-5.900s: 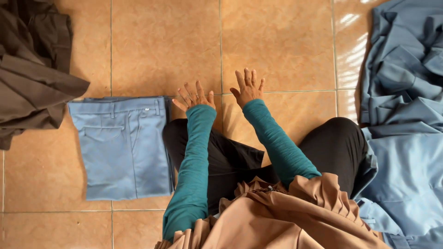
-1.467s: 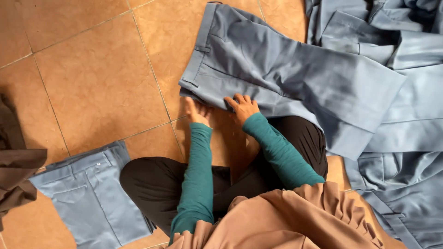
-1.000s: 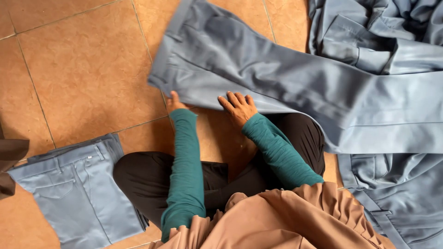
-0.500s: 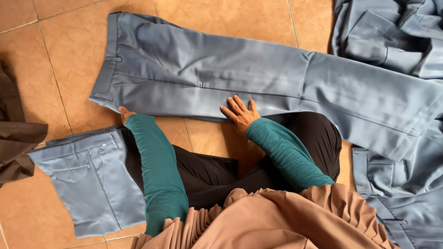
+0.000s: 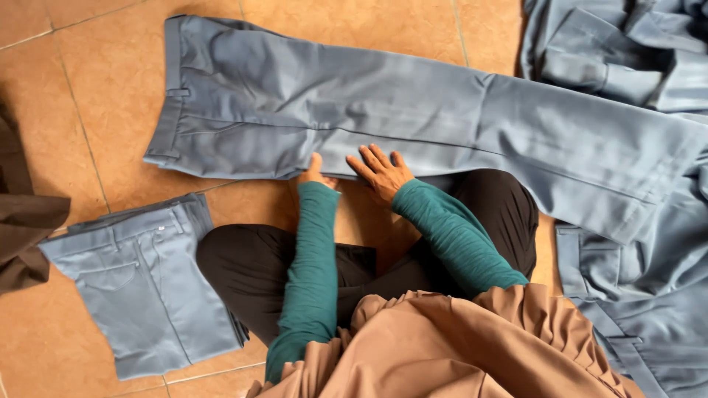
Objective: The person sits on a tiled floor and folds several pairs of light blue trousers by hand. They smooth the fabric, fold the legs together, and then fold the trousers into neat rectangular stacks, placing each finished pair on a growing pile.
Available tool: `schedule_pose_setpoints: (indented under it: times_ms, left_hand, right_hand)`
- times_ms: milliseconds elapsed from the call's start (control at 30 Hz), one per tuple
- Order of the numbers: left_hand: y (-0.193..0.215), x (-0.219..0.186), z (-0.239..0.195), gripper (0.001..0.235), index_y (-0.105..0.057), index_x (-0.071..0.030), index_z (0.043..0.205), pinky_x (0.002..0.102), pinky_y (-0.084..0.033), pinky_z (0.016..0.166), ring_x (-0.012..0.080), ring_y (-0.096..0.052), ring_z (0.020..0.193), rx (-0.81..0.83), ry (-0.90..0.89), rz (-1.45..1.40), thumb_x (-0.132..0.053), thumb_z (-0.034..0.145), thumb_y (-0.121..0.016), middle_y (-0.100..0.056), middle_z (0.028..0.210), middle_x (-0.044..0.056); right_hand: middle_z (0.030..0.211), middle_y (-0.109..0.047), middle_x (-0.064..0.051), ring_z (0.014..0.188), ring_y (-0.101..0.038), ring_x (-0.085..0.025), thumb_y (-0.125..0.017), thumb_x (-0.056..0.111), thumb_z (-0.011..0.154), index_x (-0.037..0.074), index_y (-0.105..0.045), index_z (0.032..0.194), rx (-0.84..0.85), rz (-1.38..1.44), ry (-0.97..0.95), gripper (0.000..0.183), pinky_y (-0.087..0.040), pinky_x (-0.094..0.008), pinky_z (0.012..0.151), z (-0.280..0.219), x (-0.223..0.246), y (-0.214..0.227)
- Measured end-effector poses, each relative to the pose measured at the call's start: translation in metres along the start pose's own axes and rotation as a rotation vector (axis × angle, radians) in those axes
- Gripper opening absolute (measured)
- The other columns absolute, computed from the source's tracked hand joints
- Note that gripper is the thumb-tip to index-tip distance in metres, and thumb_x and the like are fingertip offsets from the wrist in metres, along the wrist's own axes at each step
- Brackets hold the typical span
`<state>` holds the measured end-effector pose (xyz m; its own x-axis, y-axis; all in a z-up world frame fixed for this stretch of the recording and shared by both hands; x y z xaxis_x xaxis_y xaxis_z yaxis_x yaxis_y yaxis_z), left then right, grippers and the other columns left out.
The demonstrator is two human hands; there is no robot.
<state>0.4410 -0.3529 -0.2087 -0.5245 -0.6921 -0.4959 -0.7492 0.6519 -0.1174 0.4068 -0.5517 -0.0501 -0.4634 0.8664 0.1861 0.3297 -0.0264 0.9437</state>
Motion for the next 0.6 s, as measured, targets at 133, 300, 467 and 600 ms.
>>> schedule_pose_setpoints:
  times_ms: [133, 300, 467, 600]
  left_hand:
    - [0.049, -0.092, 0.074, 0.088, -0.056, 0.012, 0.125, 0.066, -0.063, 0.079, 0.0516, -0.071, 0.098, -0.110, -0.205, 0.094, -0.048, 0.075, -0.095, -0.066, 0.106, 0.038]
    - [0.101, -0.230, 0.073, 0.091, -0.060, 0.010, 0.122, 0.058, -0.065, 0.082, 0.0443, -0.076, 0.093, -0.172, -0.286, 0.201, -0.066, 0.076, -0.082, -0.072, 0.099, 0.033]
    - [0.118, -0.297, -0.007, 0.110, -0.009, -0.005, 0.161, 0.056, -0.005, 0.130, 0.0295, -0.007, 0.158, 0.042, -0.261, -0.464, -0.059, 0.087, -0.069, -0.012, 0.170, 0.016]
    - [0.137, -0.309, -0.042, 0.119, 0.010, -0.020, 0.162, 0.062, 0.002, 0.124, 0.0366, 0.006, 0.156, -0.106, -0.461, -0.403, -0.046, 0.088, -0.079, 0.017, 0.169, 0.017]
  right_hand:
    - [0.166, -0.027, -0.009, 0.155, -0.025, -0.027, -0.057, 0.044, 0.095, 0.032, -0.008, 0.166, -0.072, 0.031, -0.029, 0.088, -0.031, -0.052, 0.113, -0.006, -0.007, 0.015]
    - [0.165, -0.030, -0.010, 0.154, -0.027, -0.027, -0.058, 0.045, 0.093, 0.032, -0.011, 0.166, -0.076, 0.018, -0.032, 0.088, -0.034, -0.051, 0.110, -0.002, -0.008, -0.002]
    - [0.163, -0.033, -0.012, 0.153, -0.028, -0.029, -0.053, 0.038, 0.097, 0.030, -0.024, 0.163, -0.089, 0.032, -0.014, 0.073, -0.035, -0.052, 0.110, 0.003, -0.009, -0.024]
    - [0.167, -0.029, -0.009, 0.156, -0.020, -0.028, -0.050, 0.055, 0.100, 0.030, -0.036, 0.158, -0.086, -0.003, 0.015, 0.064, -0.029, -0.055, 0.114, 0.013, -0.005, -0.036]
Point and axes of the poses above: each hand's wrist, its own z-axis towards the middle knuckle, its own y-axis out of the back of the hand, x = y × z, the point moved 7 cm from there along z, towards the middle knuckle
